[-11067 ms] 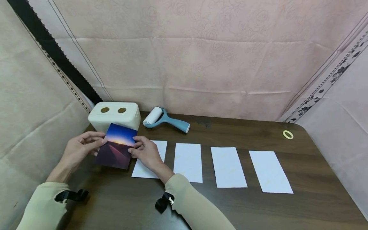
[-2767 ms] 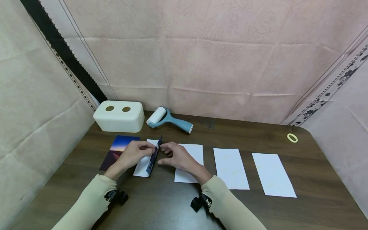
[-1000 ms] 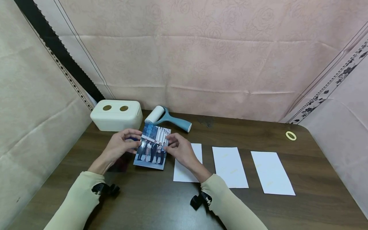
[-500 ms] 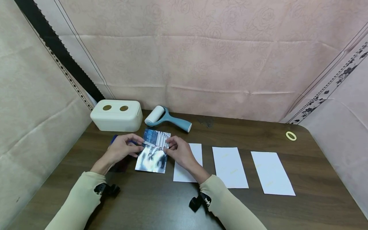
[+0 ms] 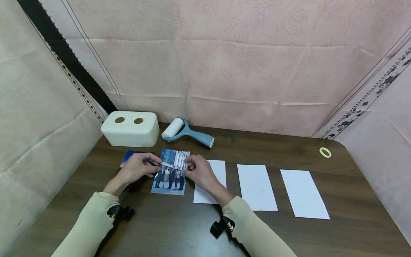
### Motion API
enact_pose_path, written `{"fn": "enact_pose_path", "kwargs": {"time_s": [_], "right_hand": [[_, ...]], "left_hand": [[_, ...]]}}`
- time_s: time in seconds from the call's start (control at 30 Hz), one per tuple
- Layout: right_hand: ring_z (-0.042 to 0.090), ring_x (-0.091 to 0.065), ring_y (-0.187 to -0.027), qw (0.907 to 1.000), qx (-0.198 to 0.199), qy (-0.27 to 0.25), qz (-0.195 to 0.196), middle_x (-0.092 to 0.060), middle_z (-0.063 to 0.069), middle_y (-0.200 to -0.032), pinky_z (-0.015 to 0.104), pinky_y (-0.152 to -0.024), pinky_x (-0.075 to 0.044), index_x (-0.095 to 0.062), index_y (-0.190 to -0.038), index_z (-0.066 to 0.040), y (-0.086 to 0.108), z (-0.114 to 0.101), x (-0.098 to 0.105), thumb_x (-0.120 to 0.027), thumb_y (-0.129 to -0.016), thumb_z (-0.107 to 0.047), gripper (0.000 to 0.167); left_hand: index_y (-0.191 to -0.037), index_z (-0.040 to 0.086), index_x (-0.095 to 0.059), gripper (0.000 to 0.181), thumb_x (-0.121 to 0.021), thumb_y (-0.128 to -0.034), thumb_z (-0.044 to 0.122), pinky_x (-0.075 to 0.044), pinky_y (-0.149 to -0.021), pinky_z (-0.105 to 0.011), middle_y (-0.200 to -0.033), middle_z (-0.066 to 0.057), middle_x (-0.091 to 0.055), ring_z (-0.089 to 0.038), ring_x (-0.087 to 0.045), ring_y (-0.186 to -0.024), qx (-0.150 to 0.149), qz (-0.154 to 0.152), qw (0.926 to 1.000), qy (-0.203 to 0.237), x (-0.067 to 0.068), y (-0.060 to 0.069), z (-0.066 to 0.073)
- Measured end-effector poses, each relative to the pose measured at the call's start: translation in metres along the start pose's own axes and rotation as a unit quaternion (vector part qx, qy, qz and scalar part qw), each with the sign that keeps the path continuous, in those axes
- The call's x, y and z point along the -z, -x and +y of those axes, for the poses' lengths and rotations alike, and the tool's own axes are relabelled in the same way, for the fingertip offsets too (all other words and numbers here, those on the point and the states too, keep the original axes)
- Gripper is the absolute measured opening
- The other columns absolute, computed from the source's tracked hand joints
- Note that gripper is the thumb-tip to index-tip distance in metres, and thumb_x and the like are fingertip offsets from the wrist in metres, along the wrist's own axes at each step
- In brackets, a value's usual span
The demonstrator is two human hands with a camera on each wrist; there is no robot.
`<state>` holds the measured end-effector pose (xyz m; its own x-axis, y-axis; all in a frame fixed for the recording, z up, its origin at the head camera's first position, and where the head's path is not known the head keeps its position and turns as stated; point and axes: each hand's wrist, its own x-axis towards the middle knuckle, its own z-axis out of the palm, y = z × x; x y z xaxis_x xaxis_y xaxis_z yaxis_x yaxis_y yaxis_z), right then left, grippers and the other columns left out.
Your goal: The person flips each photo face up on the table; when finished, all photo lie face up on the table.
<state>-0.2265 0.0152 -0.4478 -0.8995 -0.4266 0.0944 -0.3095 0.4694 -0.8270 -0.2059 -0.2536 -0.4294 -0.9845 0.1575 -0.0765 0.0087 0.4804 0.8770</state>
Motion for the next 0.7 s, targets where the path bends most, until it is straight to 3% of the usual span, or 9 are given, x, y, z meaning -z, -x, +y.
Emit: {"fn": "enact_pose_path", "kwargs": {"time_s": [0.43, 0.7], "right_hand": [[0.021, -0.059, -0.100, 0.9991, -0.005, 0.040, -0.015, -0.058, 0.006, -0.110, 0.035, -0.089, -0.053, -0.071, -0.126, -0.003, 0.0019, -0.0032, -0.0035, -0.082, -0.095, -0.011, 0.034], [0.020, -0.056, -0.101, 0.9983, -0.017, 0.054, -0.014, -0.055, 0.006, -0.112, 0.035, -0.089, -0.051, -0.071, -0.130, -0.005, 0.0011, -0.0040, -0.0081, -0.080, -0.097, -0.015, 0.036]], "left_hand": [[-0.114, -0.001, -0.076, 0.025, -0.084, -0.0913, 0.007, -0.062, -0.070, -0.034, -0.102, -0.013, -0.071, -0.022, -0.072, -0.077, 0.019, -0.002, 0.9979, -0.062, -0.0016, 0.0001, 0.0020], [-0.112, -0.001, -0.075, 0.023, -0.083, -0.0919, 0.006, -0.062, -0.069, -0.035, -0.100, -0.012, -0.071, -0.021, -0.072, -0.075, 0.012, 0.003, 0.9965, -0.083, -0.0020, 0.0020, 0.0045]]}}
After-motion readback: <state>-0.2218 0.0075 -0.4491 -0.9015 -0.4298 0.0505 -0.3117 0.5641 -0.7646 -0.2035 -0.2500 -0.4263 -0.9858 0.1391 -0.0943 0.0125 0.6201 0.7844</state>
